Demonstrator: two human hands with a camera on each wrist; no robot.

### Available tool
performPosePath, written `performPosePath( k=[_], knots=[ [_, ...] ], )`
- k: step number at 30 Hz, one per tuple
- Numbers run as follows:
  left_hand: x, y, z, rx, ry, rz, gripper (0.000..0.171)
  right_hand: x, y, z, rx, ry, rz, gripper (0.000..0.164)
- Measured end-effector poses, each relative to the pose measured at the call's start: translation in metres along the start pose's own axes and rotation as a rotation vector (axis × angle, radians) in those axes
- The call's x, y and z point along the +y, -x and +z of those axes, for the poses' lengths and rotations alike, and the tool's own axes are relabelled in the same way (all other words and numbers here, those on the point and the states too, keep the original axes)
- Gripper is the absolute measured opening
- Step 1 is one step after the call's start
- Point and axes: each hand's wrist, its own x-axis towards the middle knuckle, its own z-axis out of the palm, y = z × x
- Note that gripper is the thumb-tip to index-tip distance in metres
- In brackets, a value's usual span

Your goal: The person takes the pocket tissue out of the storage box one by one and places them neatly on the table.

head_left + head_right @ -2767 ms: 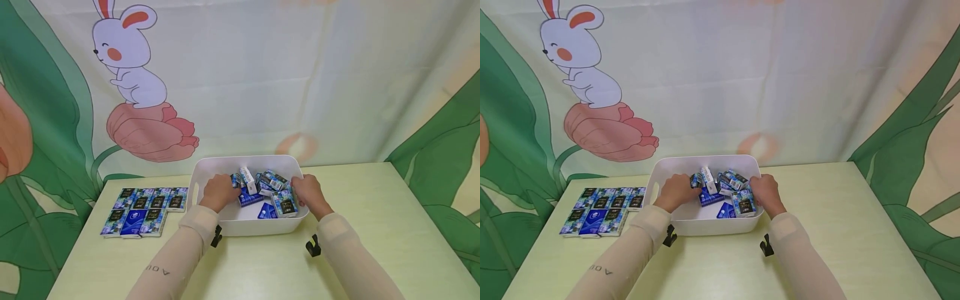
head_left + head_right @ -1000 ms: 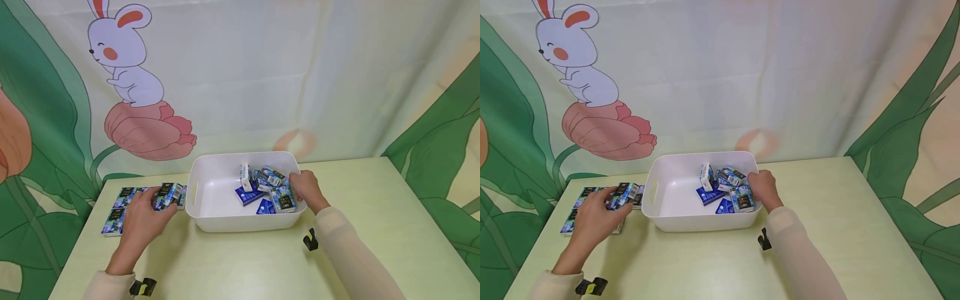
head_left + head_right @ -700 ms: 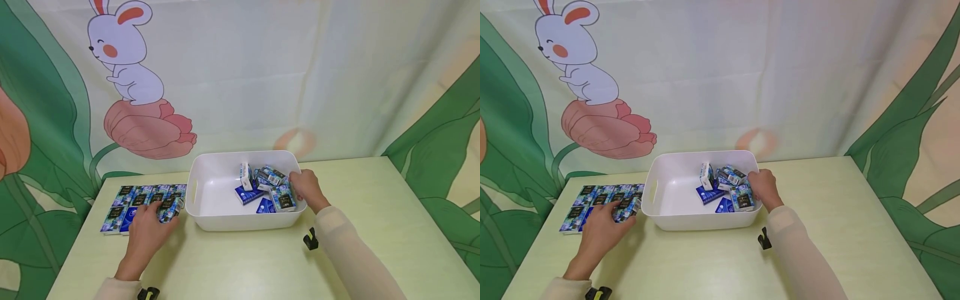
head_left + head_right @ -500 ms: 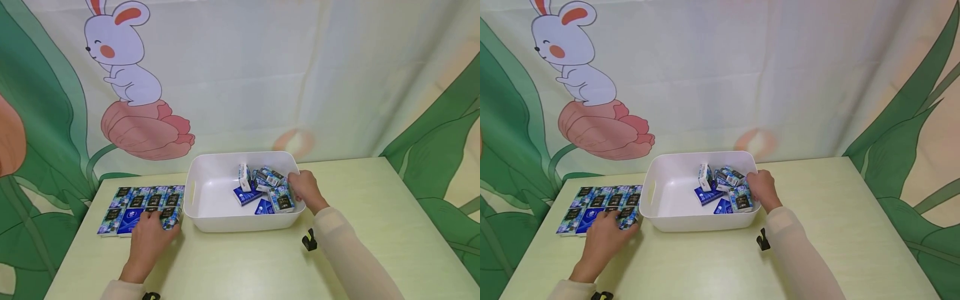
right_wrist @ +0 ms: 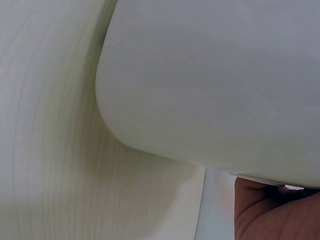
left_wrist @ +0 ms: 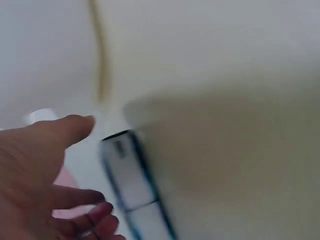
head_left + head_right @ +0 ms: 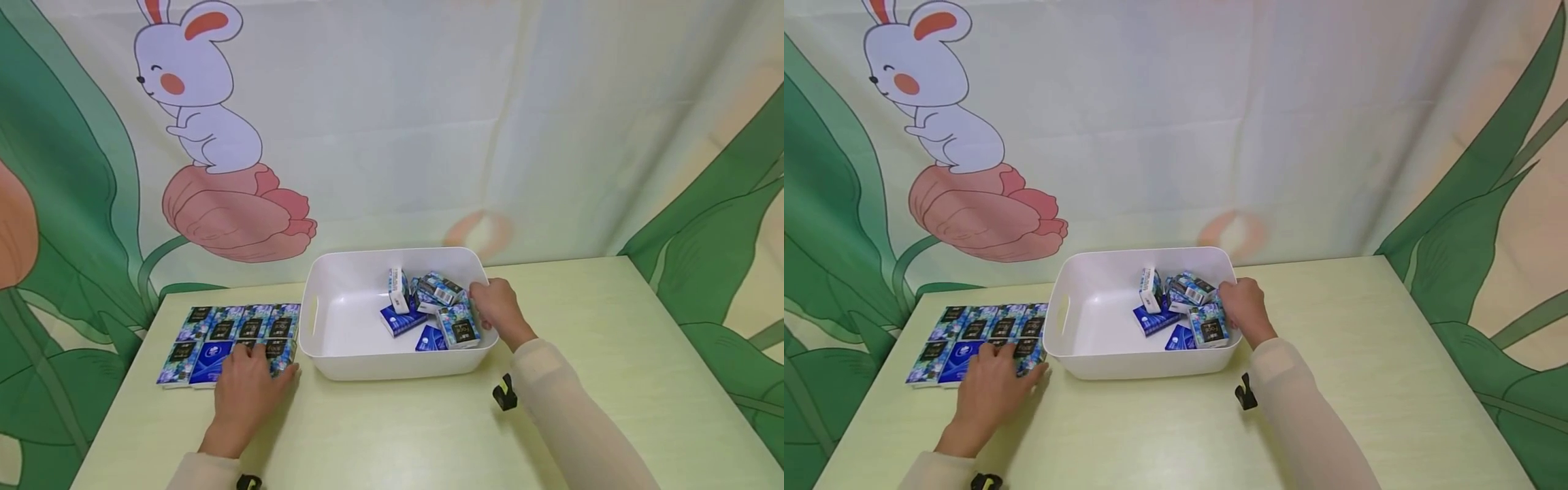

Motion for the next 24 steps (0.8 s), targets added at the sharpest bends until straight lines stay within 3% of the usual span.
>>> performPosePath(
  k=[6,11,17,24],
  knots=[
    [0.016,-0.007,-0.032,0.193,0.199,0.068,0.048,0.0,0.0,0.001,-0.003,-0.003,-0.006,0.023],
    [0.042,-0.014,-0.053,0.287,0.262,0.174,0.036,0.0,-0.002,0.001,-0.005,-0.008,-0.008,0.021],
    [0.081,-0.031,-0.064,0.276,0.247,0.312,0.035,0.001,-0.001,0.0,-0.009,-0.004,-0.005,0.021],
    [0.122,-0.054,-0.067,0.141,0.182,0.412,0.042,0.001,-0.002,0.001,-0.007,-0.012,0.005,0.021]
  ],
)
